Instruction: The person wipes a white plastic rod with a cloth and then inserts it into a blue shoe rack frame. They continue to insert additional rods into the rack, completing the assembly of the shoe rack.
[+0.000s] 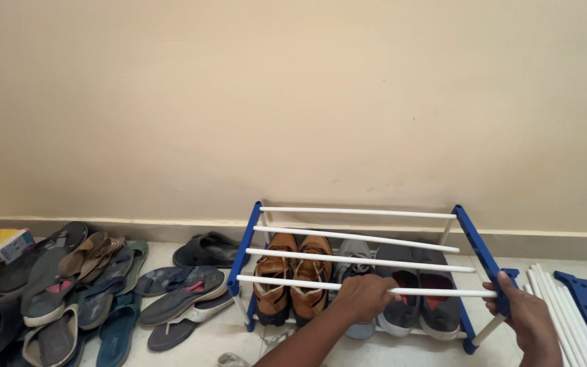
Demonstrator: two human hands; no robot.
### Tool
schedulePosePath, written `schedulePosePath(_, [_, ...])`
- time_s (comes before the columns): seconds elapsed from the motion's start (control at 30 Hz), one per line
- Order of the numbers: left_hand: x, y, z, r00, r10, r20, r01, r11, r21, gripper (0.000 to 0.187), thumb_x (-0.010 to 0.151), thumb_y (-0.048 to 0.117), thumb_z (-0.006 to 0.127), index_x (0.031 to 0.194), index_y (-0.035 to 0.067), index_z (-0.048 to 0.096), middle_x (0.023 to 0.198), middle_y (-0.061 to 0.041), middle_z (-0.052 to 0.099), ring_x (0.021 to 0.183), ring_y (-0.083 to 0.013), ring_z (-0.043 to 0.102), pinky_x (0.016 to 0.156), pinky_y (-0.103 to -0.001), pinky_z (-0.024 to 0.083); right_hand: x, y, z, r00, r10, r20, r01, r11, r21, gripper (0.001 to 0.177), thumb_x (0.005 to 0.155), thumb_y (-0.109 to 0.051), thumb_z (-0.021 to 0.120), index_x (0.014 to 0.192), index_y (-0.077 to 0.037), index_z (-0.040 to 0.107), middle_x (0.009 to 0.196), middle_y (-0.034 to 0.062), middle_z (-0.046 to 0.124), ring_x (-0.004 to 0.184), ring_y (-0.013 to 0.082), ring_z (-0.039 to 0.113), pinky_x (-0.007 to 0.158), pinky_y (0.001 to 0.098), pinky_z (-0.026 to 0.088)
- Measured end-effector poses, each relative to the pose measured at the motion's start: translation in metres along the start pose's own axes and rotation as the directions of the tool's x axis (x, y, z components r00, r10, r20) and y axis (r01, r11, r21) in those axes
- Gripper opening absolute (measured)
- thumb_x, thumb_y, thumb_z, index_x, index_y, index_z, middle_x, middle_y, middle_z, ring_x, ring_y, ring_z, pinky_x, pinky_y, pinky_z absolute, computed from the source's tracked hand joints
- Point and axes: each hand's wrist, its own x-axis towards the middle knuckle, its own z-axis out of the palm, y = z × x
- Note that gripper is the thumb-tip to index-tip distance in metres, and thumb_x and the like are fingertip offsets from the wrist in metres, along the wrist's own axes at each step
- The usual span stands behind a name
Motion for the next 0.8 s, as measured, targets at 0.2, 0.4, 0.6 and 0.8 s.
schedulePosePath(0.2, [-0.002, 0.0, -0.005, 0.998, 0.03, -0.056, -0.03, 1.0, -0.009, 0.03, 0.101, 0.038, 0.056, 0.117, 0.017, 0.071, 0.097, -0.014, 0.073, 0.097, -0.0349, 0.068, 0.083, -0.05, 0.05, 0.006, 0.002, 0.001, 0.998, -0.022, 0.057, 0.011, 0.983, 0.183, 0.049, 0.104, -0.04, 0.068, 0.112, 0.007, 0.069, 0.088, 0.0139, 0.065, 0.074, 0.0207, 0.06, 0.074, 0.0349, 0.052])
schedulePosePath(0.4, [-0.003, 0.003, -0.006, 0.997, 0.026, -0.077, -0.028, 0.999, -0.018, 0.032, 0.1, 0.04, 0.058, 0.117, 0.017, 0.073, 0.093, -0.013, 0.073, 0.094, -0.0343, 0.069, 0.08, -0.049, 0.051, -0.006, -0.006, 0.008, 0.999, -0.034, 0.032, 0.028, 0.981, 0.191, 0.045, 0.105, -0.036, 0.064, 0.116, 0.007, 0.07, 0.088, 0.0135, 0.065, 0.074, 0.0199, 0.057, 0.072, 0.0345, 0.051])
schedulePosePath(0.6, [-0.001, 0.003, -0.003, 0.996, 0.008, -0.084, -0.009, 1.0, -0.01, 0.033, 0.099, 0.041, 0.059, 0.118, 0.018, 0.074, 0.09, -0.012, 0.073, 0.092, -0.0332, 0.069, 0.079, -0.049, 0.051, -0.005, -0.004, 0.011, 0.997, -0.051, 0.051, 0.041, 0.982, 0.183, 0.053, 0.107, -0.043, 0.06, 0.12, 0.007, 0.067, 0.086, 0.0153, 0.062, 0.077, 0.0229, 0.058, 0.074, 0.0383, 0.047])
schedulePosePath(0.8, [0.0, 0.0, 0.003, 0.99, 0.023, -0.142, -0.025, 1.0, -0.014, 0.033, 0.098, 0.04, 0.062, 0.116, 0.016, 0.076, 0.09, -0.013, 0.073, 0.09, -0.034, 0.069, 0.078, -0.048, 0.052, -0.004, 0.0, 0.011, 0.991, -0.09, 0.104, 0.083, 0.994, 0.069, 0.043, 0.098, -0.033, 0.071, 0.114, 0.006, 0.069, 0.086, 0.0131, 0.061, 0.082, 0.0234, 0.058, 0.081, 0.0387, 0.046])
